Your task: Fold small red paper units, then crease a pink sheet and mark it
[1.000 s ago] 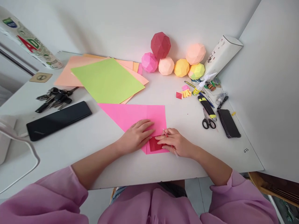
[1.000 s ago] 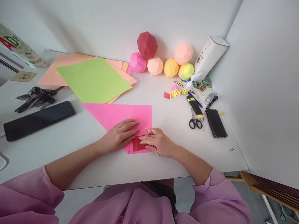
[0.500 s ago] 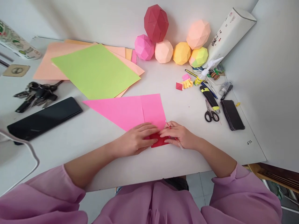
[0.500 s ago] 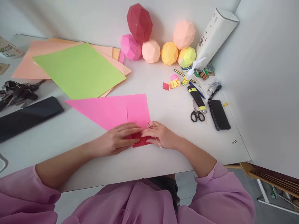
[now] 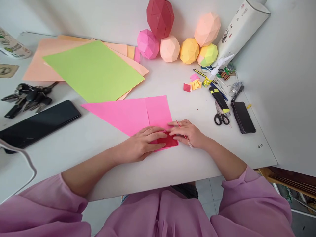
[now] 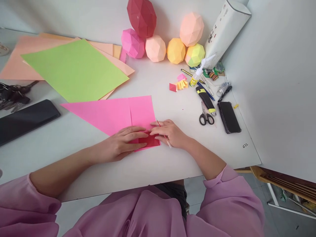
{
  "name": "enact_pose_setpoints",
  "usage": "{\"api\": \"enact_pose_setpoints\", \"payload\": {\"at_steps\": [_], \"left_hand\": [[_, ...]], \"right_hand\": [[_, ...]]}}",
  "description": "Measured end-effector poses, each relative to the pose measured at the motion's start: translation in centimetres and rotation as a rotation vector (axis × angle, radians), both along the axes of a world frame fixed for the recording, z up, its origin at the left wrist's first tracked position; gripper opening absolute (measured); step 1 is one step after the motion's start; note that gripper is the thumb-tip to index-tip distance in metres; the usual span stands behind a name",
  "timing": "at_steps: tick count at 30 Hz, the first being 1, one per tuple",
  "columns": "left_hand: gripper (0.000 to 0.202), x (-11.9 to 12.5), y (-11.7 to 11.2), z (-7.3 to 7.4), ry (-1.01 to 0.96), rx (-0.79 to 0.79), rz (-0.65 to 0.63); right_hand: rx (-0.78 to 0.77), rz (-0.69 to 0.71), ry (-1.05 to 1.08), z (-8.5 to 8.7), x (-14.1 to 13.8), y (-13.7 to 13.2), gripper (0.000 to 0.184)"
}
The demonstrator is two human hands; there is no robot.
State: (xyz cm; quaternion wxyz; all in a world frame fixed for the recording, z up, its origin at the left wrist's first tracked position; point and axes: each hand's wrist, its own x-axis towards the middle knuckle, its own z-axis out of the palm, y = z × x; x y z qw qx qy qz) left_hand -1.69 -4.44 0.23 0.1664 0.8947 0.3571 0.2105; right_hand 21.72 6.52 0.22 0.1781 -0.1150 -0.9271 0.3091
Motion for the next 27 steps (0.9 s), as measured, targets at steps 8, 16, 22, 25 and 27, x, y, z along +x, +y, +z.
{"api": "enact_pose_setpoints", "payload": {"at_steps": [8,16,22,25,27], "left_hand": [[0.054,0.03,0.07,0.18,0.099,-0.031,-0.056],[0.056,0.06,-0.07,0.18,0.12,-0.032,-0.061],[0.054,0.06,-0.19,0.05,0.158,-0.006,-0.089],[0.054,0.05,-0.22,-0.02,0.168,0.008,-0.081],[0.053,0.01,-0.22,-0.09,0.171,0.008,-0.081]], "right_hand": [[0.001,0.034,-0.02,0.43,0.08,0.14,0.018],[-0.014,0.03,-0.015,0.14,0.17,0.4,0.017],[-0.031,0.054,-0.027,0.27,0.2,0.51,0.019],[-0.048,0.056,-0.044,0.39,0.22,0.58,0.02],[-0.055,0.059,-0.05,0.42,0.23,0.64,0.02]]}}
